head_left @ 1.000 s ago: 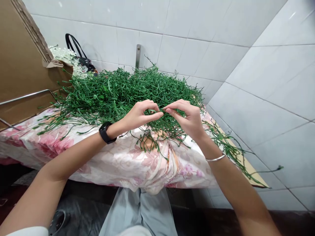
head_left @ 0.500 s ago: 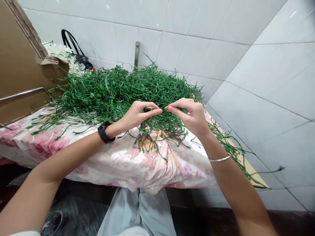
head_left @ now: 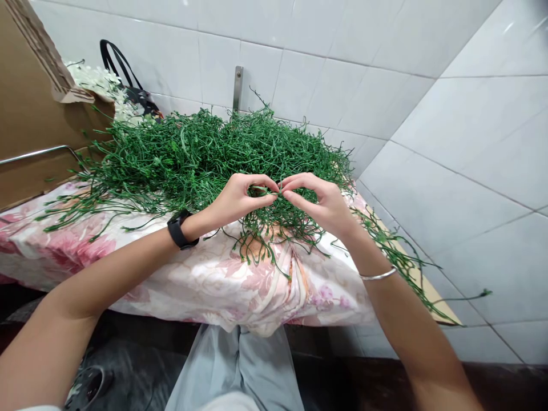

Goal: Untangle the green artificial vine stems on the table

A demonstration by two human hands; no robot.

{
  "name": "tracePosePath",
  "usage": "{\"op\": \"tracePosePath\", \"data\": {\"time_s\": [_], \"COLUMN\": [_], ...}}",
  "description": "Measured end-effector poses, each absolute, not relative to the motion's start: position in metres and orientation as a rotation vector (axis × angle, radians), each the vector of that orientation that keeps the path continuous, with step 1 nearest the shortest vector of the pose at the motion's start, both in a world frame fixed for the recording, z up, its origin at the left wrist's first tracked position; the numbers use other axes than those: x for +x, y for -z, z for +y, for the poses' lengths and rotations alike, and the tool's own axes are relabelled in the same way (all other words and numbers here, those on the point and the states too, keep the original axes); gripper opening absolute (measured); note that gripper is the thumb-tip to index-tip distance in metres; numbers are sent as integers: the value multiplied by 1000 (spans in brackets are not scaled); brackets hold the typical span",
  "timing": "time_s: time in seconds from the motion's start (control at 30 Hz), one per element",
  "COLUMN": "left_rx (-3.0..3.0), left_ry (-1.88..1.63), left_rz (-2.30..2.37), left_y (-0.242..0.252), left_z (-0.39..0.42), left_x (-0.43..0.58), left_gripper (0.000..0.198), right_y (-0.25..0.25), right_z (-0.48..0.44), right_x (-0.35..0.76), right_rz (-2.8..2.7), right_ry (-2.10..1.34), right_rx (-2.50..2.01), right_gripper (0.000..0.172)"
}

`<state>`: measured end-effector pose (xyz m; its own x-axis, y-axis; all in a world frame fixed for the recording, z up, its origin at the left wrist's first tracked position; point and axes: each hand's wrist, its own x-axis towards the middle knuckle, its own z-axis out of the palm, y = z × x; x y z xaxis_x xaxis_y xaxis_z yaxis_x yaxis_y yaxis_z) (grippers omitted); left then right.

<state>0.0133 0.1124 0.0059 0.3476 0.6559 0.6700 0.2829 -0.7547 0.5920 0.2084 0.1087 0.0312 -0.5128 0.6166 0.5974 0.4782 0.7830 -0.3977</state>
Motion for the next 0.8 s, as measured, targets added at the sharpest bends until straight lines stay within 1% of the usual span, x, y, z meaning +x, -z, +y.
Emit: {"op": "tracePosePath", "data": {"time_s": [0.07,0.13,0.2,0.27,0.4,0.53,0.63,0.8], "left_rx": [2248,2251,2250,2246,2253,2319,2429,2832], "left_ry": [-1376,-1376,-1369,-1359,-1342,-1296,-1251,-1173], "left_rz": [820,822,817,808,813,884,924,853], "left_y": [-5,-5,-5,-4,-5,-5,-5,-1], "left_z": [113,114,114,114,113,113,112,117], "left_x": [13,13,13,13,15,16,16,16], "left_gripper": [12,12,11,9,10,8,6,10], "right_y": [-27,-24,-22,-21,-21,-20,-18,-11], "right_z": [108,108,109,111,115,115,115,118], "right_x": [205,202,201,202,204,204,205,205], "right_rz": [-2191,-2184,-2203,-2218,-2174,-2109,-2106,-2231], "right_ry": [-127,59,204,288,469,622,647,385], "right_rx": [-782,-755,-745,-767,-818,-806,-770,-726], "right_gripper": [17,25,27,25,12,13,15,18]}}
